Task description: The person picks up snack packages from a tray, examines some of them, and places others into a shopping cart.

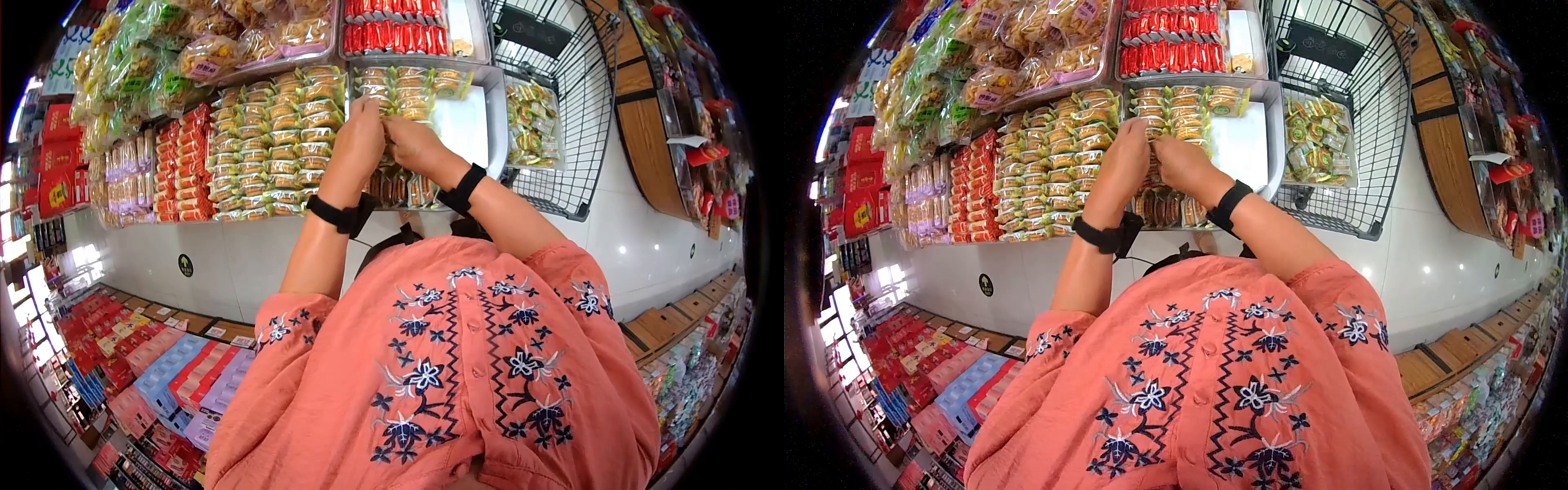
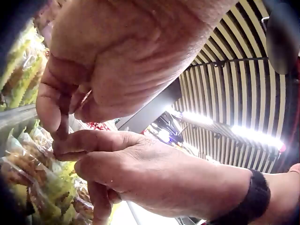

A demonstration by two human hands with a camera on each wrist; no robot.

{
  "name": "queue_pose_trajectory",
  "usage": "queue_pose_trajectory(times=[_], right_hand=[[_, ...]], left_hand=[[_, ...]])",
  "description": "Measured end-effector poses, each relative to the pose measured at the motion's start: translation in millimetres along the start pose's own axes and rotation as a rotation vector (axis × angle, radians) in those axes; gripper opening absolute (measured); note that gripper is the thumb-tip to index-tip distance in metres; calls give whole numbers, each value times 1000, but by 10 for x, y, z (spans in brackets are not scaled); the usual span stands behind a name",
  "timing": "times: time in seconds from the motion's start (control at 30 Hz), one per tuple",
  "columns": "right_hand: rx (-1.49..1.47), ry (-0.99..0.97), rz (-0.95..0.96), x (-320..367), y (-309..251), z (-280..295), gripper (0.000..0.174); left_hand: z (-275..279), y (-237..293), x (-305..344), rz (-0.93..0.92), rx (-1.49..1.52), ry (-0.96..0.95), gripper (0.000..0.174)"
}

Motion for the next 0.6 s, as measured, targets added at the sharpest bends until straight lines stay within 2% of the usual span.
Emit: queue_pose_trajectory(times=[0.2,0.33,0.43,0.53,0.6], right_hand=[[-85,-34,-32,-2,32,12,22],[-80,-37,-21,-17,47,46,20],[-213,-47,-129,-73,118,120,21],[-373,25,-249,-92,62,369,24],[-281,174,-120,-154,101,415,26]], left_hand=[[-219,-134,-198,-9,-57,-77,28],[-285,-213,-224,3,-112,-200,22],[-286,-216,-226,20,-143,-253,21],[-274,-192,-197,73,-153,-289,24],[-282,-205,-182,65,-169,-264,23]])
Point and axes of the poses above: each hand's wrist, its own x-axis away from the middle knuckle, its own z-axis out of the back of the hand, y = z × x, the point moved 5 cm from there along -x, towards the middle knuckle, and after that the axes turned 3 degrees about -z, right-handed, at the moved point
